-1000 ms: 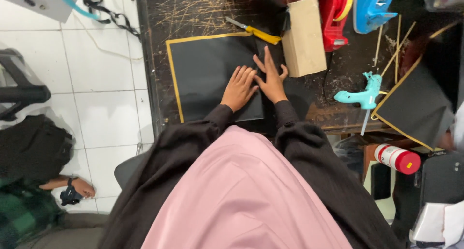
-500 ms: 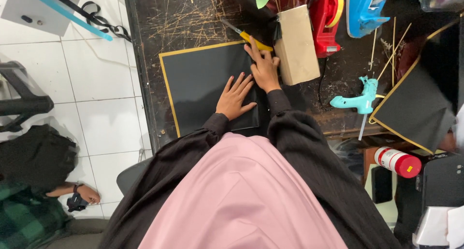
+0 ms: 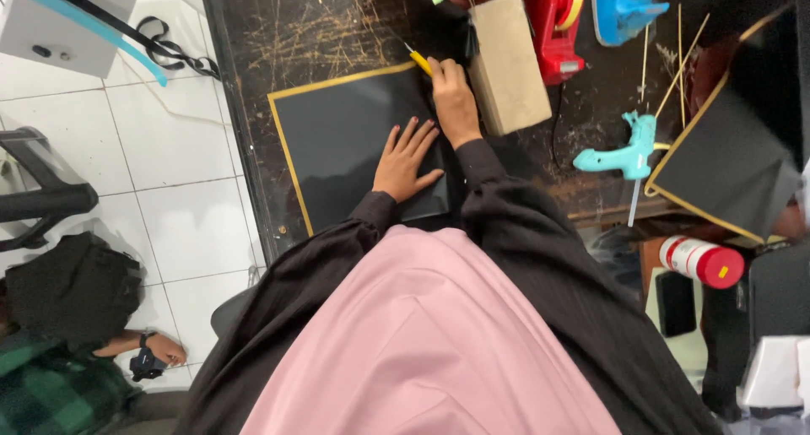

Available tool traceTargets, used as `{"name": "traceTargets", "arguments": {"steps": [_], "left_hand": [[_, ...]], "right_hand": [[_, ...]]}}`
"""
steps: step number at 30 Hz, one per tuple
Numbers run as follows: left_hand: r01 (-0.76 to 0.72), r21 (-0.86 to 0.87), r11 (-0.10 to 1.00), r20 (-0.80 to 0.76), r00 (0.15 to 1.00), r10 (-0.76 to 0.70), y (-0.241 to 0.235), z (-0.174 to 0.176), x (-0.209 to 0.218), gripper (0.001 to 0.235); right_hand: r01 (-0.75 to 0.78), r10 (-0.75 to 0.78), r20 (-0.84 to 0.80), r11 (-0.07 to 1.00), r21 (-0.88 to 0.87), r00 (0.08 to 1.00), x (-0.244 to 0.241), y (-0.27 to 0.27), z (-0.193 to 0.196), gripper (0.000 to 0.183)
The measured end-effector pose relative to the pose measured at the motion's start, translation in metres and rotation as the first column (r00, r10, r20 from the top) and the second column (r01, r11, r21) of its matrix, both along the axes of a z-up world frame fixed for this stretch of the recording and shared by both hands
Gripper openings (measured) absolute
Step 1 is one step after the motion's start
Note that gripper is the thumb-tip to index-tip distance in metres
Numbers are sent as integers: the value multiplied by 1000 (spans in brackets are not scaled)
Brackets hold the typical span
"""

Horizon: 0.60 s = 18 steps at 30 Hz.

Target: The person wraps a cardboard base in black paper and secures it with tape to form a floral bouquet.

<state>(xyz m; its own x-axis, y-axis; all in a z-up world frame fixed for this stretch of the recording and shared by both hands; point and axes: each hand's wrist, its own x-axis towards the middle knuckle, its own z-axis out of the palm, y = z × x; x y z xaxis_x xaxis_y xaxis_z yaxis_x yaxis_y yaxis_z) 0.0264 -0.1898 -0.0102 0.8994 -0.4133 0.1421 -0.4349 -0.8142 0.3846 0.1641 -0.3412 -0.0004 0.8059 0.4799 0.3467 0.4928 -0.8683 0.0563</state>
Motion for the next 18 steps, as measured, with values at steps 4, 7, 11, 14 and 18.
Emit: {"name": "traceTargets", "arguments": {"steps": [4,7,11,14,18], "left_hand": [[33,10,999,-12,999,-33,-1,-1,-1,92],[-1,81,997,-43,999,5,-7,5,-4,110],[16,108,994,-103,995,-5,-6,25,-11,141],[33,83,996,-135,991,-21,-10,32,-9,150],[30,81,996,-196,981,-13,-9,44,-12,159]], "right_hand": [[85,105,-324,849,522,940,-72,-22,44,32],[313,94,-489,660,683,867,-121,-55,17,36],[502,-40,-627,639,583,778,-172,-70,-3,41],[529,-120,-636,681,506,762,-175,-69,-3,59],[410,-144,-564,830,378,813,-172,-63,-5,64]]}}
